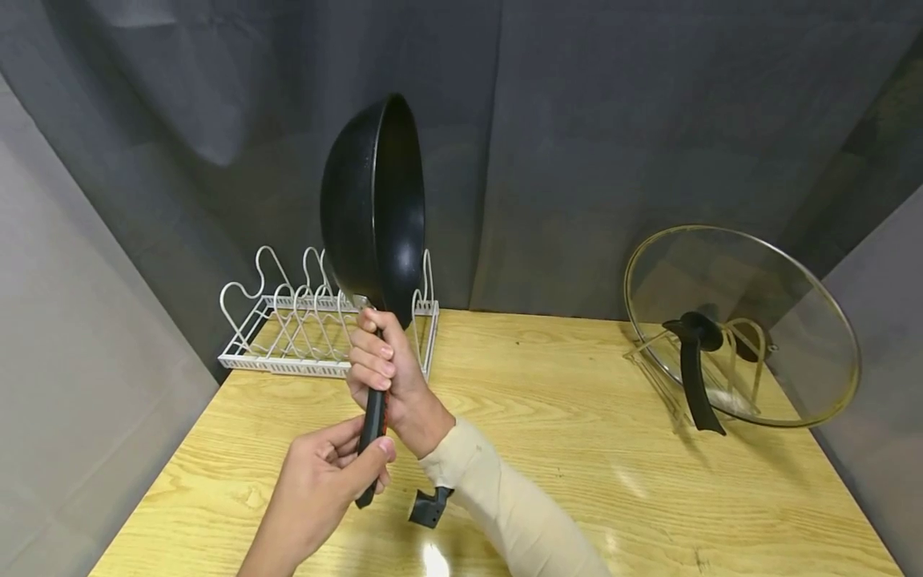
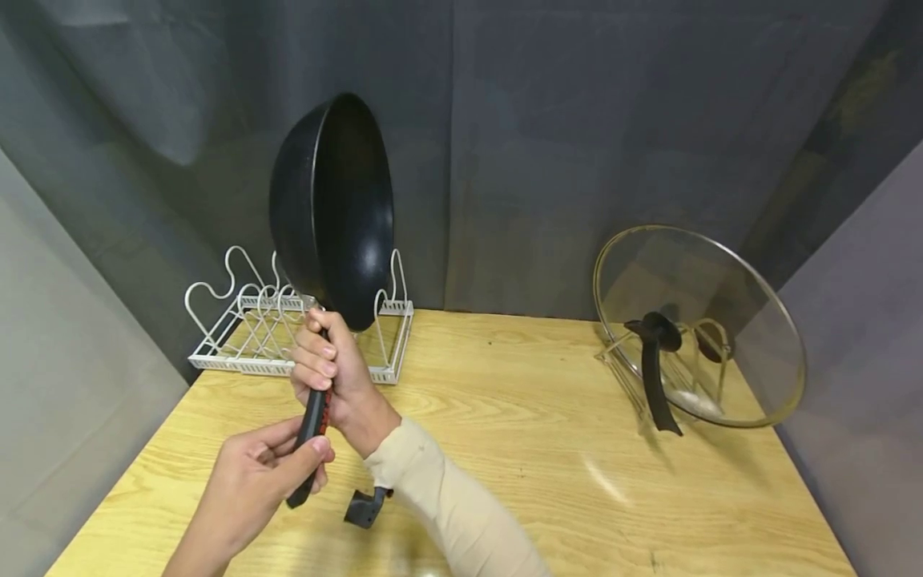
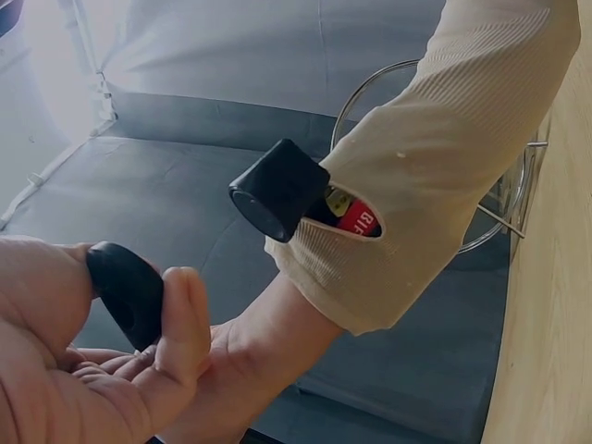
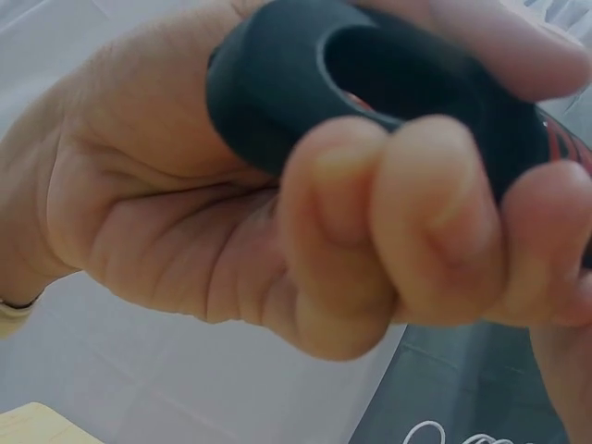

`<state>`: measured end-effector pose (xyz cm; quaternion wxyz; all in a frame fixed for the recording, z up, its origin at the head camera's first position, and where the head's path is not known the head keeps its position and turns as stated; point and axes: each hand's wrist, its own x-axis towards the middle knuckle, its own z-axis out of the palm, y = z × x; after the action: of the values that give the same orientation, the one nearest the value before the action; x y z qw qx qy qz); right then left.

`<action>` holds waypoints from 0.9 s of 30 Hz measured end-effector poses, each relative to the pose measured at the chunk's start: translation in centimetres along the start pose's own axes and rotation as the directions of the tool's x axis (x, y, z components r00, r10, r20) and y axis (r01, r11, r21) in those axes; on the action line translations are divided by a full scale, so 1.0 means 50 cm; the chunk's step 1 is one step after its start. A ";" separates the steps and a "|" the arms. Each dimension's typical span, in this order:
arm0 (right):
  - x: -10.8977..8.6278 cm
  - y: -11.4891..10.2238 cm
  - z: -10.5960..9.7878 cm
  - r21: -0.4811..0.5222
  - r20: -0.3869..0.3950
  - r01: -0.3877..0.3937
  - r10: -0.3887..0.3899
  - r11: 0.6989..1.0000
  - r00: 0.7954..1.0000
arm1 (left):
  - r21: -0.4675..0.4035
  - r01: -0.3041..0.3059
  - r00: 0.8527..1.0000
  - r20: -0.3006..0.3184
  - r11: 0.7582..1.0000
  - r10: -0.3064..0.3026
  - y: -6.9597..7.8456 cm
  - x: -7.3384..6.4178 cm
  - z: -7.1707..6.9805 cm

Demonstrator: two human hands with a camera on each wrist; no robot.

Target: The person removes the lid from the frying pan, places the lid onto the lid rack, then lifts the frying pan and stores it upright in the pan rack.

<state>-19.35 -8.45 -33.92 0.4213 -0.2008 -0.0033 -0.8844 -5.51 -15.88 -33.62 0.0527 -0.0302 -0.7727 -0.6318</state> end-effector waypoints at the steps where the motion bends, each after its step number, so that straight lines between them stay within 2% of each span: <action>1: 0.000 0.000 -0.001 -0.003 -0.001 -0.002 0.002 1.000 1.000 | 0.001 0.004 1.000 -0.002 1.000 -0.004 -0.001 0.000 0.000; 14: 0.002 -0.003 -0.022 0.034 0.008 -0.007 0.006 0.999 1.000 | 0.000 0.026 1.000 0.003 1.000 -0.026 -0.013 0.011 -0.002; 27: -0.009 -0.005 -0.035 0.051 0.004 0.023 -0.023 0.998 1.000 | -0.008 0.026 0.999 0.027 1.000 -0.026 -0.017 0.015 0.000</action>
<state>-19.93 -8.27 -35.64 0.4161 -0.1920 -0.0294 -0.8883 -6.33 -16.06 -34.37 0.0341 -0.0289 -0.7711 -0.6351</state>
